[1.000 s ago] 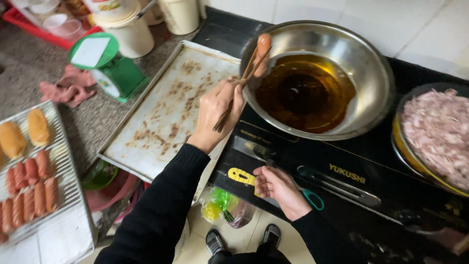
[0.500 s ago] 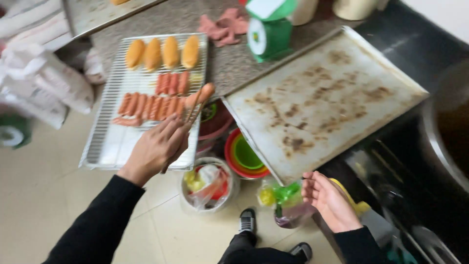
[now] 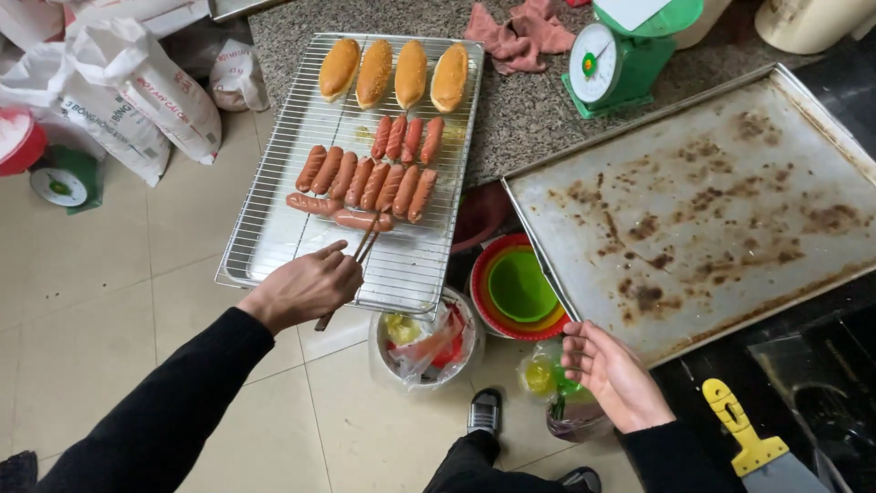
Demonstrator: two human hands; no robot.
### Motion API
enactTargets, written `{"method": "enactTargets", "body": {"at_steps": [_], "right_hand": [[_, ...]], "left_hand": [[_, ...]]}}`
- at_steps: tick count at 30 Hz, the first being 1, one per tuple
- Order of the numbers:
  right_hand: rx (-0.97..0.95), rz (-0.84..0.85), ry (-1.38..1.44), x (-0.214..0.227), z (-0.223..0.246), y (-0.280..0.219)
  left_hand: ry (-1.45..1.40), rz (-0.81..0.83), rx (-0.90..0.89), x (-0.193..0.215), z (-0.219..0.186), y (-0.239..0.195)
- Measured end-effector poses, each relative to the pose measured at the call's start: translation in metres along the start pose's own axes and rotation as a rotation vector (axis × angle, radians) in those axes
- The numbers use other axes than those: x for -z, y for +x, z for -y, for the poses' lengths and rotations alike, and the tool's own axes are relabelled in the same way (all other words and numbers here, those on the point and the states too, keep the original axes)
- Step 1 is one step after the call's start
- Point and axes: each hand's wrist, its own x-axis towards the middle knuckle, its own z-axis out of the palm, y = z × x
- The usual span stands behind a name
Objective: The person uses chopsticks to transfer sausages from a wire rack into a metal bowl containing a dark liquid. They then use the chopsticks to stir and coat the sausages in the liquid before returning them to the rack. Finally, the person uses chopsticks to stir chopped meat cooking in a frying pan on an induction cooktop.
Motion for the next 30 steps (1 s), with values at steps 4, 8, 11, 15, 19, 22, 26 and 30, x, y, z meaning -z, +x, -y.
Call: {"method": "enactTargets", "body": {"at_steps": [4, 8, 11, 15, 19, 22, 26, 30], "right_hand": [[-0.019, -0.058, -0.007, -0.003, -0.003, 0.0], [-0.023, -0.07, 0.002, -0.009, -0.003, -0.004], [-0.004, -0.07, 0.012, -0.011, -0.005, -0.003], [0.046, -0.085, 0.021, -0.026, -0.004, -0.023], [0.033, 0.007, -0.088, -0.054, 0.009, -0.055], [0.076, 0.035, 0.043, -0.042, 0.004, -0.062], [0.093, -0.166, 0.309, -0.001, -0.002, -0.073], [0.166, -0.409, 0.337, 0.034, 0.003, -0.095]], "left_hand": [[-0.097, 0.03, 0.104, -0.005, 0.001, -0.004], [-0.22, -0.078, 0.161, 0.017, 0.004, -0.009], [-0.255, -0.314, 0.259, 0.056, 0.006, 0.001], [-0.252, -0.456, 0.38, 0.065, -0.011, 0.049], [-0.647, -0.648, 0.448, 0.05, -0.073, 0.143], [-0.881, -0.688, 0.231, 0.067, -0.129, 0.223], [-0.647, -0.677, 0.049, 0.092, -0.192, 0.286], [-0.671, -0.683, -0.03, 0.099, -0.23, 0.312]]}}
